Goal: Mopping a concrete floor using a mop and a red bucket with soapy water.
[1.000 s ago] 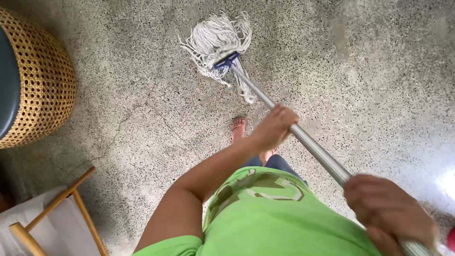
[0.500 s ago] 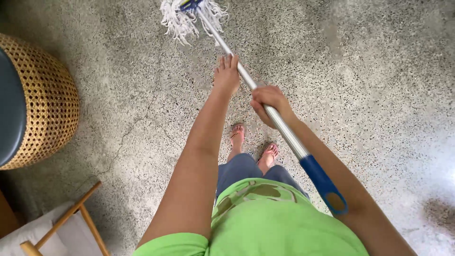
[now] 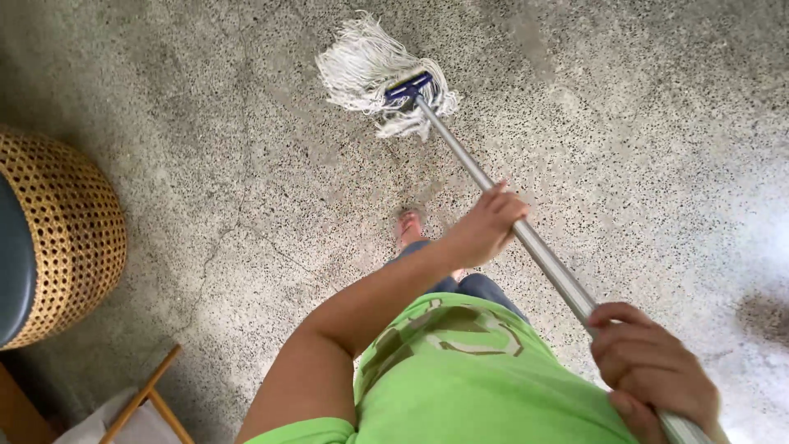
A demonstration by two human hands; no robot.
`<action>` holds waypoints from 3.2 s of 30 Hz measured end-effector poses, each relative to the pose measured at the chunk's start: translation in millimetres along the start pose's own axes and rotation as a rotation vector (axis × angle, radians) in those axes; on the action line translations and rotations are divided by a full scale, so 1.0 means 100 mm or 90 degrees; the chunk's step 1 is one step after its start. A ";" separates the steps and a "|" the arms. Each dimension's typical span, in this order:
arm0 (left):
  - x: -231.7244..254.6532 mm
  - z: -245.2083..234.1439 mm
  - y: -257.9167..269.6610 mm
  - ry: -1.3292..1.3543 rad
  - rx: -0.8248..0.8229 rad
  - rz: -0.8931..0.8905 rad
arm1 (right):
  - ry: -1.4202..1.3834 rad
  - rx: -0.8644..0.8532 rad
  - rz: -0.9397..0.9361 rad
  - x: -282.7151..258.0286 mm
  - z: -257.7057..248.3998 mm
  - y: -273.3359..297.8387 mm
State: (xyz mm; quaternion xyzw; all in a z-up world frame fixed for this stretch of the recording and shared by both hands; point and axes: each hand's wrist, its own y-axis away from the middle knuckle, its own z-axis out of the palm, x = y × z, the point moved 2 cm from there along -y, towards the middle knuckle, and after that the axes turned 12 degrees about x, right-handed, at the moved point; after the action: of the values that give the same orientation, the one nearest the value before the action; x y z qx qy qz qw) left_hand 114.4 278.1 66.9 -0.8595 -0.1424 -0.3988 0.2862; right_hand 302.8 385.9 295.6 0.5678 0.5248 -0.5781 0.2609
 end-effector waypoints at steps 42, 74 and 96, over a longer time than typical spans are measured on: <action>-1.05 1.05 -1.85 -0.182 -0.100 -0.232 | -0.014 0.023 -0.160 1.89 -1.32 -0.94; -1.03 2.14 -2.97 -0.076 -0.163 -0.092 | 0.044 0.126 -0.163 2.07 -2.44 -1.18; 0.80 3.54 -2.83 0.115 -0.172 0.181 | 0.331 0.182 0.153 0.53 -3.93 0.09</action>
State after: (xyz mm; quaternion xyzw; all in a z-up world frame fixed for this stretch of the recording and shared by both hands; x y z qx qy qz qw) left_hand 245.9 719.1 51.7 -0.8623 0.0614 -0.4450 0.2338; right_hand 449.1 753.3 320.2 0.7852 0.4167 -0.4466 0.1018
